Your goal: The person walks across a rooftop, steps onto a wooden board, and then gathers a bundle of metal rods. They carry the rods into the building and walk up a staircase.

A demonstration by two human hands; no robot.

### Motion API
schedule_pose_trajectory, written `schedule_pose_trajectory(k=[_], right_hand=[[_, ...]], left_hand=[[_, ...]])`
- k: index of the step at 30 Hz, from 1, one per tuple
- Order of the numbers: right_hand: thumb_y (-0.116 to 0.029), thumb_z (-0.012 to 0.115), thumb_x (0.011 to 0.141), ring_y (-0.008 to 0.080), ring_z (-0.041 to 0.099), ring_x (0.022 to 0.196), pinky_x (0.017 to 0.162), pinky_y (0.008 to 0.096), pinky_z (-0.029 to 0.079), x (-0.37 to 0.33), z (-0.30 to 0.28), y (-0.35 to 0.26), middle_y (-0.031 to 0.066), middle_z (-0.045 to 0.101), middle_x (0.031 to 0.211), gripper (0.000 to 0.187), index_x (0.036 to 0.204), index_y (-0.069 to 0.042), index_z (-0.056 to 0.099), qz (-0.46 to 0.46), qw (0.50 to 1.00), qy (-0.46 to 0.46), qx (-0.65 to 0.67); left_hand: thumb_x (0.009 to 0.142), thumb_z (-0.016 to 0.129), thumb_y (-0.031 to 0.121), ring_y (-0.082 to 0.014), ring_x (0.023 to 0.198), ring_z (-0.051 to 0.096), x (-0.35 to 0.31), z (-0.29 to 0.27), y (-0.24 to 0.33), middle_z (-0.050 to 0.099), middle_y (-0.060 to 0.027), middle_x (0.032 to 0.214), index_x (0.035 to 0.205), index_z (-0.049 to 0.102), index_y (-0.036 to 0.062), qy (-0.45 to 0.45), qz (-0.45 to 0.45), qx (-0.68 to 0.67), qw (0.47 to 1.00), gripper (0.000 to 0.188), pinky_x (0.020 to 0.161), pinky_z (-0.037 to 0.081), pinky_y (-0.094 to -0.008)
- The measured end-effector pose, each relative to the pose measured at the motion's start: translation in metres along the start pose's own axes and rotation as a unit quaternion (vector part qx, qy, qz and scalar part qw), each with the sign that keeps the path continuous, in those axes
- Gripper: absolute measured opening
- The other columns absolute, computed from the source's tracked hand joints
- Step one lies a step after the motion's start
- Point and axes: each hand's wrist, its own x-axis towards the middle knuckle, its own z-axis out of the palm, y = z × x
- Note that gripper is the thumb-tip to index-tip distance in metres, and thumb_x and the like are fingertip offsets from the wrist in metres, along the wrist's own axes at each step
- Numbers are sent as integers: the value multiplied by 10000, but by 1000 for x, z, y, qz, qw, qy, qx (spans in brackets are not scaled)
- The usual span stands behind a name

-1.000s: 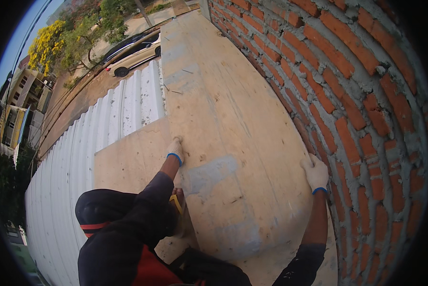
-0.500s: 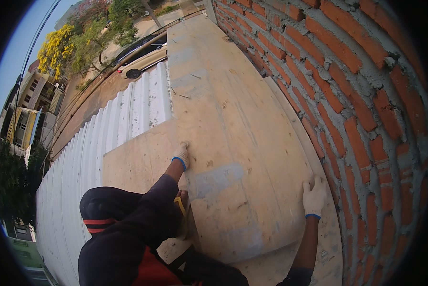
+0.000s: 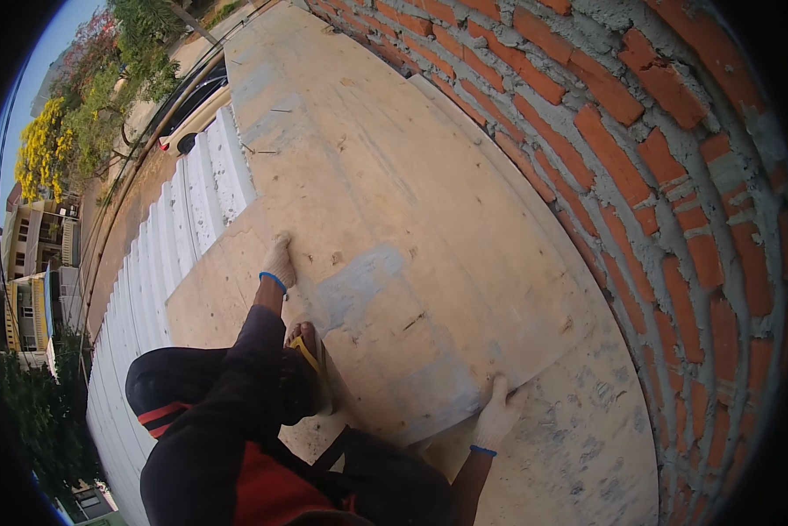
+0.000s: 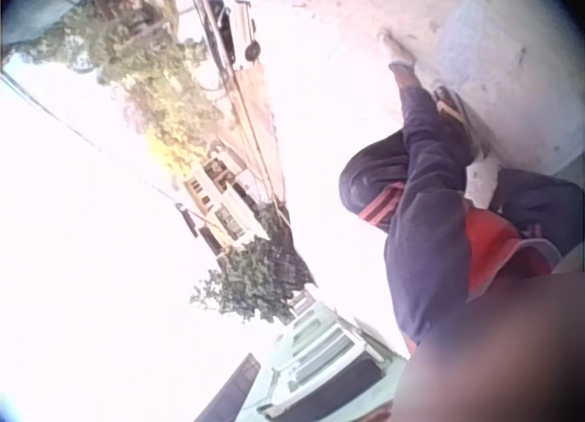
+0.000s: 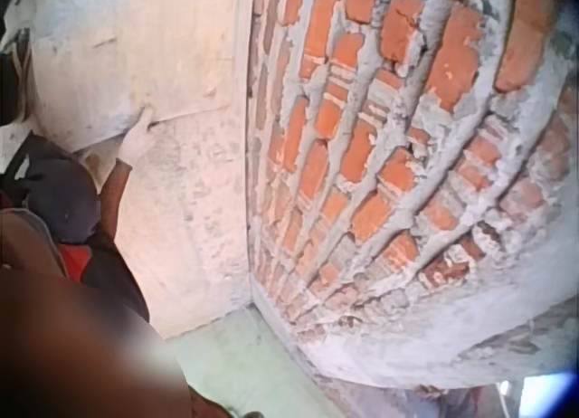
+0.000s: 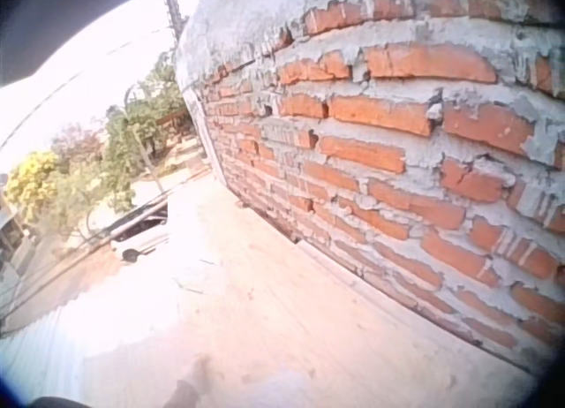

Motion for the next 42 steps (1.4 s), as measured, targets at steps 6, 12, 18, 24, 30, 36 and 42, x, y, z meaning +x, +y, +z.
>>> schedule_pose_trajectory(k=[6, 12, 18, 24, 30, 36, 42], right_hand=[[-213, 611, 934, 306, 551, 1248, 1061, 362, 404, 35, -7, -24, 231, 545, 1395, 610, 1448, 57, 426, 5, 996, 86, -7], [-212, 630, 919, 316, 558, 1250, 1058, 369, 408, 31, 1, -30, 228, 547, 1403, 616, 1444, 47, 438, -14, 984, 139, -113], [-225, 656, 917, 303, 553, 1260, 1044, 380, 429, 42, -23, -35, 229, 543, 1408, 629, 1431, 67, 442, 66, 988, 43, -130], [-243, 671, 912, 339, 594, 1179, 1014, 395, 458, 52, -27, -21, 249, 530, 1408, 664, 1457, 45, 422, -24, 983, 42, -178], [-264, 687, 899, 355, 587, 1197, 987, 419, 481, 54, -25, -22, 256, 490, 1449, 755, 1514, 10, 344, -30, 977, 69, -199], [-248, 674, 899, 282, 633, 1033, 925, 394, 510, 58, -34, -38, 174, 621, 1246, 704, 1503, -27, 389, 89, 961, 15, -262], [-199, 671, 902, 264, 639, 1006, 875, 397, 527, 13, -37, -199, 169, 667, 1115, 582, 1432, -38, 493, 124, 885, -125, -430]], left_hand=[[953, 557, 316, -210, 1074, 595, 3, 32, -12, 620, -81, 1172, 1237, 559, 74, 1, -2, 20, 1000, 373, 927, 495, -392], [925, 585, 326, -205, 909, 595, -2, 42, -14, 641, -88, 1052, 1164, 612, 46, 32, 30, 72, 996, 368, 800, 498, -367], [898, 612, 417, -233, 731, 588, 12, 24, -8, 655, -91, 829, 959, 703, 11, 44, 35, 255, 965, 421, 726, 481, -367], [883, 544, 599, -273, 757, 654, 20, 13, -11, 675, -166, 812, 978, 704, -65, 79, 55, 454, 886, 690, 672, 501, -389], [896, 478, 669, -296, 773, 683, 16, 19, -4, 681, -194, 829, 976, 697, -73, 84, 17, 531, 843, 778, 723, 523, -398], [914, 461, 615, -422, 896, 681, -24, 37, 23, 690, -293, 938, 1041, 695, -53, 91, 56, 645, 757, 720, 839, 503, -474], [852, 532, 543, -423, 1053, 651, -90, 46, 131, 684, -296, 1045, 1116, 691, -18, -27, -22, 636, 771, 640, 914, 492, -459]])
